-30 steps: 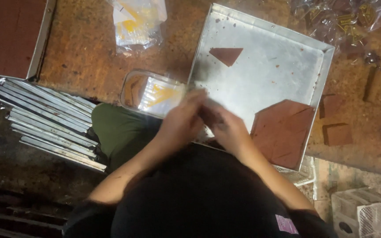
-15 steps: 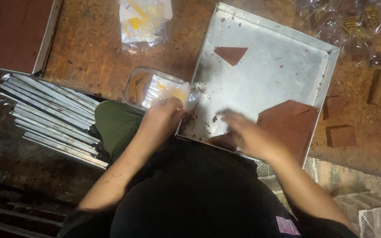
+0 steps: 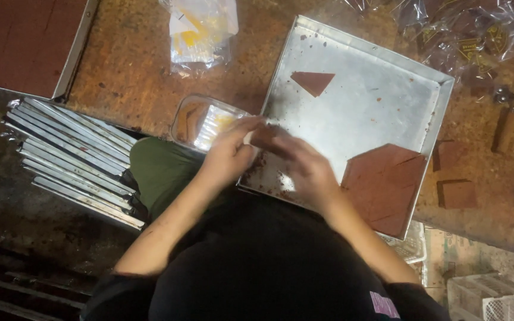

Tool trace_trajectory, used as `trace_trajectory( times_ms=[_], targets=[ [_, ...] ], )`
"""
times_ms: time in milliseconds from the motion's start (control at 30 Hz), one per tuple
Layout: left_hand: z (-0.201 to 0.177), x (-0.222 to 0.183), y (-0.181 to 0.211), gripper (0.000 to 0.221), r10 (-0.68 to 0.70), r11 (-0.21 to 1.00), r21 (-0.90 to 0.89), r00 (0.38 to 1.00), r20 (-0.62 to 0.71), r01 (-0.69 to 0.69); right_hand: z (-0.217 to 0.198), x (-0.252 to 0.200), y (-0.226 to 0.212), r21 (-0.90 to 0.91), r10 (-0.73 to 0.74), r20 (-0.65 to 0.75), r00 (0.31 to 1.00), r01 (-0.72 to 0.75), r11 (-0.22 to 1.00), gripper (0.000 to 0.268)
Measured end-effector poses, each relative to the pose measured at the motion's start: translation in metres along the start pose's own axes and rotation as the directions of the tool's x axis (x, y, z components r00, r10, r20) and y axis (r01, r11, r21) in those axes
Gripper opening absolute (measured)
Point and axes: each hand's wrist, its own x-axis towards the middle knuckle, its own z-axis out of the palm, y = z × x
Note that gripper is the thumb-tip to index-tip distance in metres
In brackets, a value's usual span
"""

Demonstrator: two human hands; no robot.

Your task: The person takes individual pieces of brownie from a square tray and places them into plastic bags using a piece of paper to handle them.

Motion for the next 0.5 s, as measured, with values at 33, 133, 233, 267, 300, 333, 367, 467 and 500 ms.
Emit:
trace_trajectory(
  times_ms=[33, 133, 233, 267, 300, 333, 367, 467, 500],
  targets=[
    [0.001, -0.001, 0.007, 0.045, 0.001, 1.0, 0.001, 1.0, -0.002, -0.001, 0.004, 0.001, -0.003, 0.001, -0.002, 0.0, 1.0, 0.002, 1.0, 0.036],
    [0.005, -0.009, 0.04, 0.053, 0.073, 0.968, 0.23, 0.99, 0.12, -0.1, 0.005, 0.006, -0.005, -0.062, 0.019, 0.057, 0.998, -0.016, 0.998, 0.041],
    [0.008, -0.016, 0.071, 0.04, 0.05, 0.998, 0.027, 0.955, 0.294, -0.061, -0.021, 0.014, -0.005, -0.112, 0.564, 0.019, 0.825, -0.559, 0.821, 0.051],
    [0.007, -0.014, 0.067, 0.038, 0.111, 0.993, -0.067, 0.96, 0.257, -0.097, -0.036, 0.018, -0.012, -0.121, 0.553, 0.178, 0.814, -0.54, 0.833, 0.035],
    [0.005, -0.012, 0.062, 0.035, 0.169, 0.979, -0.151, 0.963, 0.209, -0.139, -0.051, 0.025, -0.019, -0.122, 0.52, 0.336, 0.785, -0.511, 0.851, 0.035],
    [0.006, -0.012, 0.043, 0.035, 0.17, 0.979, -0.144, 0.964, 0.202, -0.143, -0.053, 0.031, -0.011, -0.121, 0.511, 0.338, 0.79, -0.502, 0.856, 0.035],
    [0.006, -0.01, 0.024, 0.032, 0.013, 0.995, 0.097, 0.984, 0.177, -0.031, -0.056, 0.038, -0.004, 0.009, 0.284, 0.054, 0.957, -0.284, 0.959, 0.034],
    [0.008, -0.028, -0.019, 0.024, -0.14, 0.85, 0.526, 0.968, 0.208, 0.01, -0.063, 0.068, 0.025, -0.043, -0.042, -0.355, 0.934, 0.029, 0.999, 0.04],
    [0.011, -0.039, -0.03, 0.016, -0.176, 0.724, 0.684, 0.936, 0.306, -0.087, -0.065, 0.078, 0.035, -0.151, -0.112, -0.438, 0.892, 0.05, 0.987, 0.046]
  ],
)
